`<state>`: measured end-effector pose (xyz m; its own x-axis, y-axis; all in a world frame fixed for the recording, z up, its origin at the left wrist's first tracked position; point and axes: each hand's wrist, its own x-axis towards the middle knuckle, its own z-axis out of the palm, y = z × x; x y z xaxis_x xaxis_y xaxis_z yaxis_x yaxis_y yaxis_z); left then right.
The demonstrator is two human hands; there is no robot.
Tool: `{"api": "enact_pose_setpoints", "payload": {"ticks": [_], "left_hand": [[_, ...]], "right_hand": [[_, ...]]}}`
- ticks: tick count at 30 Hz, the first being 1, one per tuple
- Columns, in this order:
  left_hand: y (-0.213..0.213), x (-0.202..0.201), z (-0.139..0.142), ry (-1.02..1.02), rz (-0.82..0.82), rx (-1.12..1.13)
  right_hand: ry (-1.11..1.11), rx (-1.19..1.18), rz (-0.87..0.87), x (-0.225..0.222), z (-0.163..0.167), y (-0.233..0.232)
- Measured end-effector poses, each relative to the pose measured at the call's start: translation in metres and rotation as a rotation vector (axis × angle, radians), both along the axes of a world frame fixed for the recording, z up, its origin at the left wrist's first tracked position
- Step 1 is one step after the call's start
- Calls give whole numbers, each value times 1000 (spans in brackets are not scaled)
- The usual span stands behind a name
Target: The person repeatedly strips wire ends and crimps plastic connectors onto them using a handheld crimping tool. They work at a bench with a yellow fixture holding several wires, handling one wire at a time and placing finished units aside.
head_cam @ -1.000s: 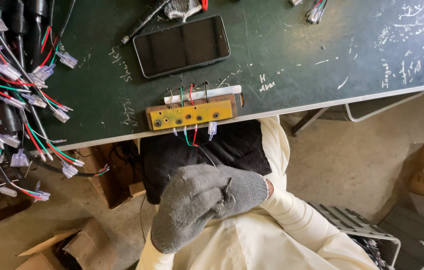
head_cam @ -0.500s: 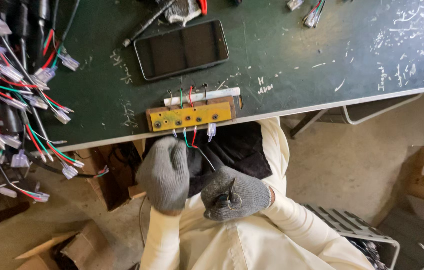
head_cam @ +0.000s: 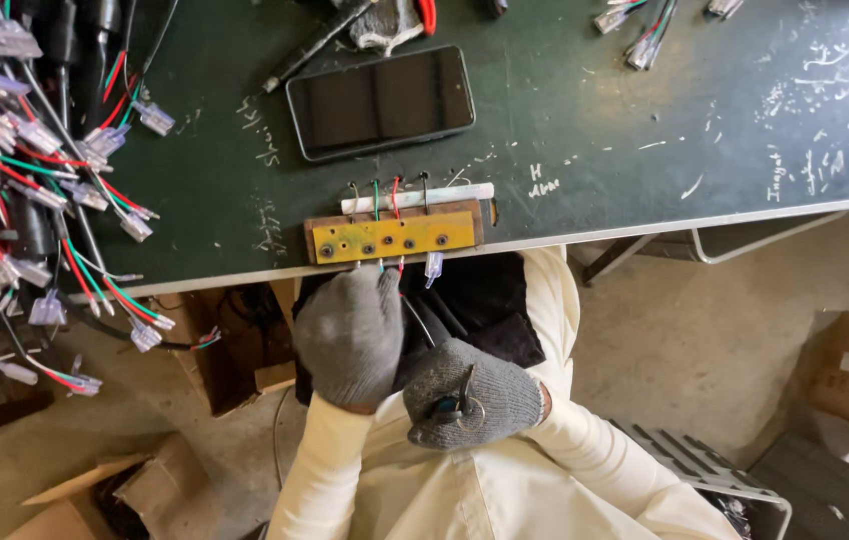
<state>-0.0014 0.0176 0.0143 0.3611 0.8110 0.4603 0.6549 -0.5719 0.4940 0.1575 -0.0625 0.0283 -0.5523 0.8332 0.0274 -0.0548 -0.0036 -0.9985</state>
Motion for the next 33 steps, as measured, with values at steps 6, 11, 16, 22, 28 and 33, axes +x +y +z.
{"api": "enact_pose_setpoints", "payload": {"ticks": [6, 11, 16, 22, 28, 33], "left_hand": [[5, 4, -6, 127, -14, 1], [2, 0, -1, 73, -19, -46], [-2, -5, 2, -44, 101, -121], [-2, -7, -11, 15, 146, -145], [-2, -9, -22, 12, 122, -165], [2, -11, -21, 37, 117, -160]], "right_hand": [[-31, 66, -78, 3, -2, -3], [-22, -3, -55, 3, -5, -4], [-37, 74, -90, 4, -4, -2], [-6, 8, -50, 3, -5, -1], [-6, 29, -63, 3, -6, -3], [-8, 66, -79, 1, -2, -2]]}}
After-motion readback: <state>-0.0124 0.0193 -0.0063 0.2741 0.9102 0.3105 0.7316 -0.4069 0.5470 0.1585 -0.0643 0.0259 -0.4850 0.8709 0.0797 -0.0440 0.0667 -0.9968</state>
